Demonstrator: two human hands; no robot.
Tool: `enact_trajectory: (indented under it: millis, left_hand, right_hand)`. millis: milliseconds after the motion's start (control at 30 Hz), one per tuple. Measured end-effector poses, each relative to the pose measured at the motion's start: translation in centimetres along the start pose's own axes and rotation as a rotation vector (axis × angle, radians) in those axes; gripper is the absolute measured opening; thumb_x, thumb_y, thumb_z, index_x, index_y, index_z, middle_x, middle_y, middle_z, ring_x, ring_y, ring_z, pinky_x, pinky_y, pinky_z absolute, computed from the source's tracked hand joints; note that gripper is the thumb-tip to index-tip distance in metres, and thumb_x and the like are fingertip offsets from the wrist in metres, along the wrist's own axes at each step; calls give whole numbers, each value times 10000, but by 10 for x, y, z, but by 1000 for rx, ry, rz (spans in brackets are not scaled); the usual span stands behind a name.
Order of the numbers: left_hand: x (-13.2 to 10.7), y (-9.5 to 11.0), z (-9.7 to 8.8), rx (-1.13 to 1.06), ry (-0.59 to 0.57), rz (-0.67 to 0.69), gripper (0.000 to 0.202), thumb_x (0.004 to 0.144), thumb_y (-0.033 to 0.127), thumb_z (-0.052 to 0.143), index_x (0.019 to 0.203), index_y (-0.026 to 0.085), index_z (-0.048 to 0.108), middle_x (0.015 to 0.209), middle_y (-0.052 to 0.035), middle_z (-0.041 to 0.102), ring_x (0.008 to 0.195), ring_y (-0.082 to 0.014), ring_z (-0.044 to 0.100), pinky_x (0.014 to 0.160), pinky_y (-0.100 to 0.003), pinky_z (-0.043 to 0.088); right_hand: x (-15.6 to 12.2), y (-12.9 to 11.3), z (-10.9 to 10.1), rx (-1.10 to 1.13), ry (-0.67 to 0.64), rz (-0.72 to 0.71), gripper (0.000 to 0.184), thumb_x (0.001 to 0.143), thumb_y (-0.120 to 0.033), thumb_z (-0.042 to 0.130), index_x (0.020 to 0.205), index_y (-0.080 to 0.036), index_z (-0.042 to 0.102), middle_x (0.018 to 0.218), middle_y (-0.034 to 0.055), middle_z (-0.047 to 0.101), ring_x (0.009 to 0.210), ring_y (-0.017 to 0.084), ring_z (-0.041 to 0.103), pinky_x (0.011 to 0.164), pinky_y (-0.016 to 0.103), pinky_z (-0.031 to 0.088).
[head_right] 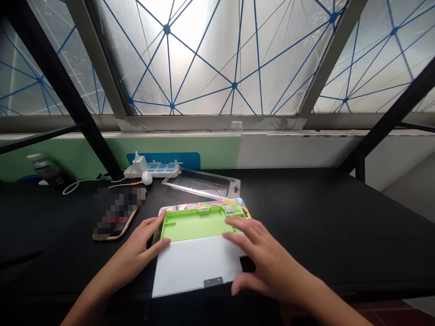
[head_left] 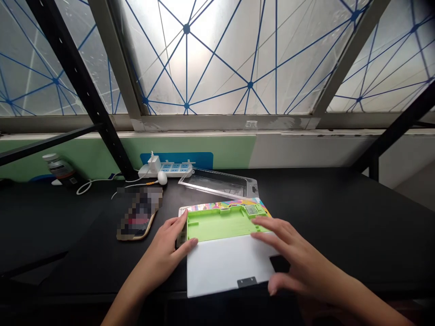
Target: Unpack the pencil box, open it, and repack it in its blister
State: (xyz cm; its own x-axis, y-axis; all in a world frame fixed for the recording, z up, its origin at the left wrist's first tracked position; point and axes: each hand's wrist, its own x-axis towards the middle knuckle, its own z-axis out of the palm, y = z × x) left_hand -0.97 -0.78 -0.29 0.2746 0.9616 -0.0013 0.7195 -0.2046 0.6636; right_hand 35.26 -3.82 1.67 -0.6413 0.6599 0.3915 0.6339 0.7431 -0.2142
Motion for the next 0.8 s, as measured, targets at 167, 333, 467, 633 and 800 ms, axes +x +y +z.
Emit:
enact_trajectory:
  millis: [167,333,467,633,800]
  left_hand:
    - [-1,0,1,-2,51,46,613,1025,534,414,1582,279,403,1550,-92,501,1437,-325,444,1190,-507,353]
    - [-3,-3,0,-70,59,18,661,1049,612,256,1589,256,388,1548,-93,510,1440,-320,446,1198,-520,339]
    - [5,-3,-8,-42,77,62,628,1059,596,257,1536,250,473,1512,-87,562,1400,-306,510,1161,-479,408]
    - [49,14,-35,165,134,169,539,1072,505,296,1407,203,590,1409,-113,650,1309,-295,595,1081,-451,483]
    - [115,25,-46,314,113,239,482,1037,449,406,1398,193,596,1496,-137,578,1416,-323,476,1154,-553,369]
  right_hand:
    - [-22,36,6,187,-186,423,1129,719,-672,806,1623,-350,212,1717,130,189,1519,413,296,1161,574,394]
    - [-17,42,1,285,-196,447,1027,675,-662,841,1553,-355,405,1711,89,229,1512,419,310,1185,559,365]
    - [-4,54,-2,349,-35,377,597,859,-662,668,1326,-291,649,1508,132,553,1352,385,543,1111,531,456]
    - [9,55,6,224,105,354,389,973,-508,583,1258,-252,654,1286,133,655,1198,304,639,997,475,549]
    - [7,47,13,78,6,297,660,874,-524,723,1437,-258,506,1510,179,508,1374,352,510,1087,553,482]
